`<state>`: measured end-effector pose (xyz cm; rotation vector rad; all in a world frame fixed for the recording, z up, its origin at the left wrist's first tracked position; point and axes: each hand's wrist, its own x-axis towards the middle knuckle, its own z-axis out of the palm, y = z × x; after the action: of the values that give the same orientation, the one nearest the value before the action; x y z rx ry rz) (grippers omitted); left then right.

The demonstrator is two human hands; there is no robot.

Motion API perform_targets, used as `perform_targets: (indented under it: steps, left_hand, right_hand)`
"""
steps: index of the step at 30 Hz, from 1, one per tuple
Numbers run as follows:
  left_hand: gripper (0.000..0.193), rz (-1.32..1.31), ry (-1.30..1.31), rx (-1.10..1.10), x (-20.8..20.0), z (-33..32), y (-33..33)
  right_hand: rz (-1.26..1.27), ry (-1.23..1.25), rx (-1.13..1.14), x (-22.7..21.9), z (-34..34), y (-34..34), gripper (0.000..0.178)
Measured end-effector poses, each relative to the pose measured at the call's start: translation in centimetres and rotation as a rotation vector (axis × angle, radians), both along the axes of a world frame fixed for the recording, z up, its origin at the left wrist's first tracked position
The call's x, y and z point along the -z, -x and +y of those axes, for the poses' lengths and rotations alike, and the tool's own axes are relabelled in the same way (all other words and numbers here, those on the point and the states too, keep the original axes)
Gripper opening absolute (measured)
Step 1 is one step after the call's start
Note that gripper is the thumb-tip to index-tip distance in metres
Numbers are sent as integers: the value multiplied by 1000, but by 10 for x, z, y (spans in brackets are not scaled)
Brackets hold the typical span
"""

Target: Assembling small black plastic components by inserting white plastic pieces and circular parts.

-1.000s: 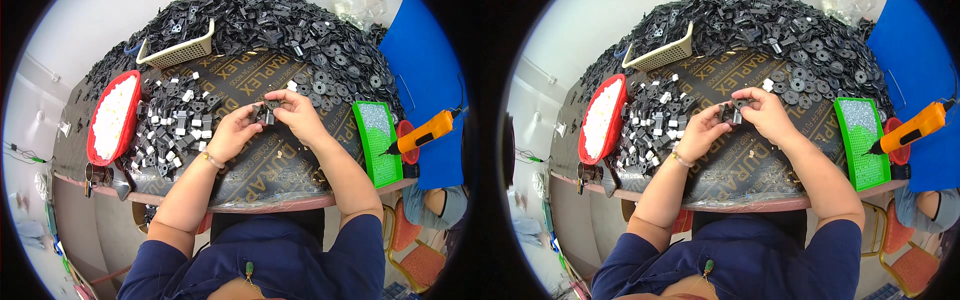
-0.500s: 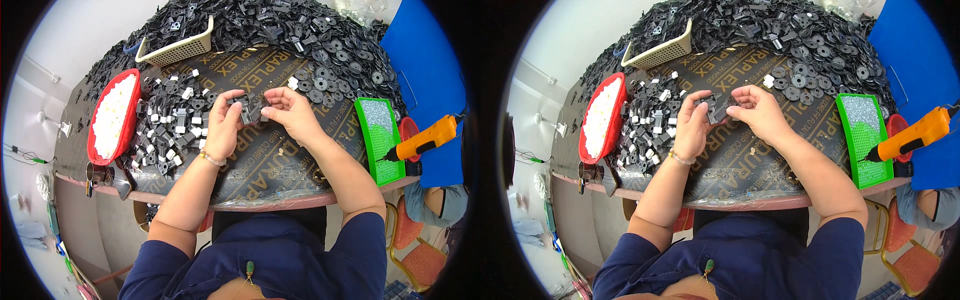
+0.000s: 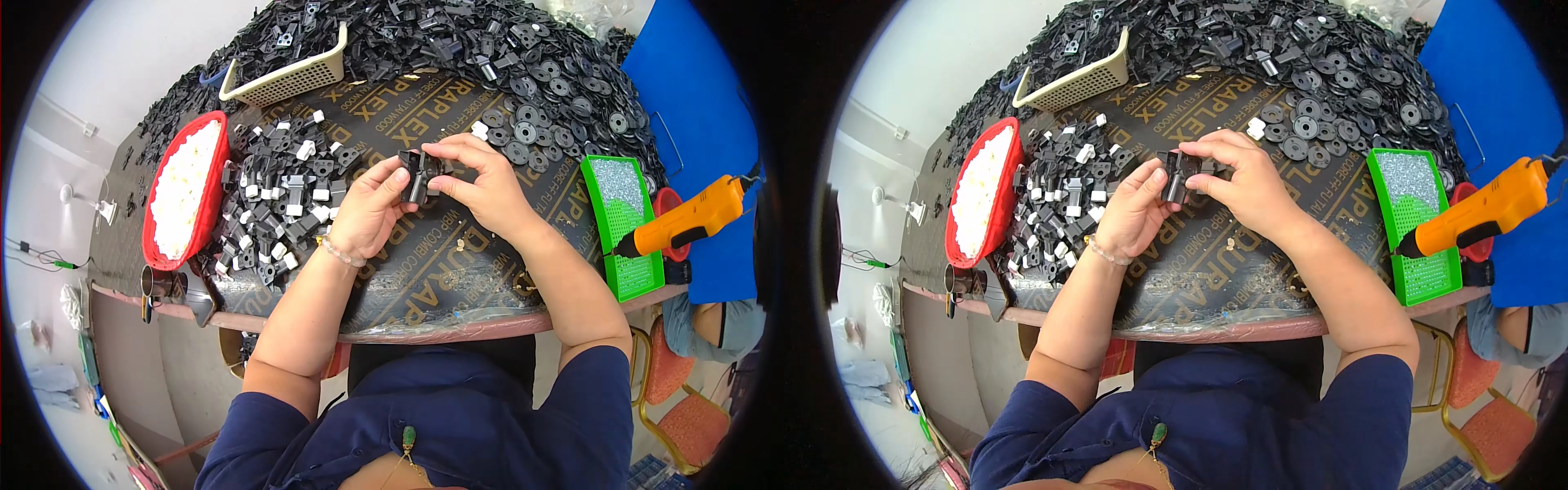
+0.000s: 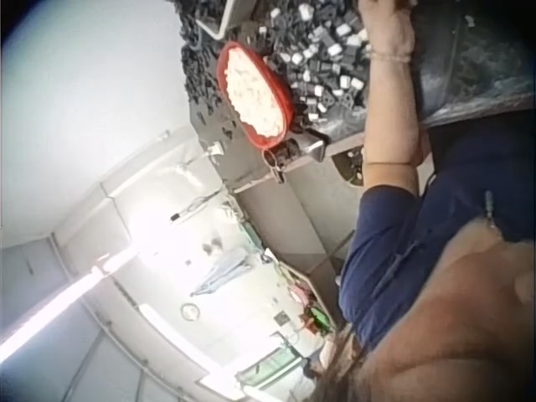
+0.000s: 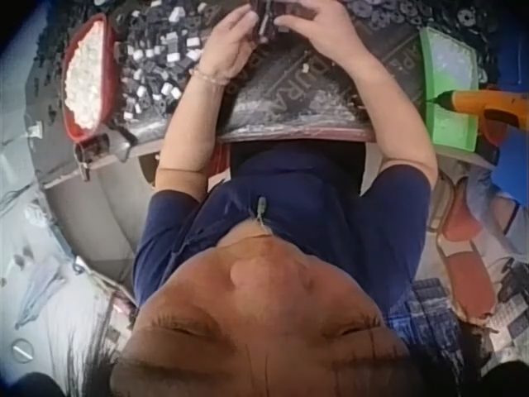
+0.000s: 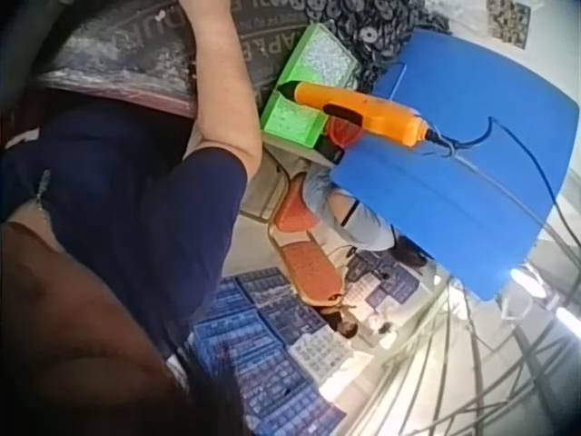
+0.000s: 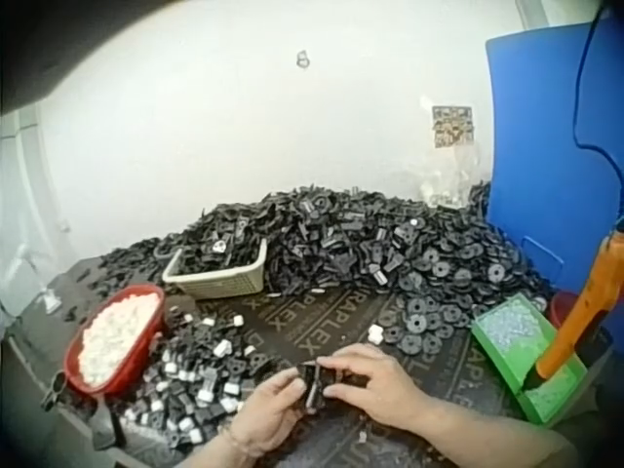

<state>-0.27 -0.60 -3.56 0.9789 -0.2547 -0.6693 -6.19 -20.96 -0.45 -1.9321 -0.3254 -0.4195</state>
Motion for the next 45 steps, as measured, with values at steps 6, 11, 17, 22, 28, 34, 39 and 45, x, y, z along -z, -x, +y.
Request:
perform_targets:
  steps: [6, 11, 17, 22, 28, 34, 39, 45]
  left_hand:
    - [37, -6, -21, 68, 0, 0, 2]
    - [36, -102, -76, 68, -9, -3, 10]
    - [31, -401, -283, 44, -12, -6, 12]
    - [27, -568, -521, -121, -10, -3, 11]
    - [23, -710, -653, -116, -19, 2, 14]
    - [19, -494, -467, -106, -15, -1, 13]
    - [11, -151, -81, -131, -12, -2, 2]
    - [29, 17, 108, -161, -9, 7, -9]
  right_hand:
    - [-82, 108, 7, 2, 0, -1, 41]
    - [-158, 230, 60, 2, 3, 0, 42]
    - [93, 13, -31, 4, -4, -2, 42]
    - [285, -93, -96, 6, -7, -6, 35]
    - [421, -210, -183, 3, -6, -10, 27]
    - [448, -293, -201, -2, -16, -18, 27]
    - [-155, 721, 409, 35, -66, -44, 34]
    - [-21, 884, 339, 43, -66, -46, 18]
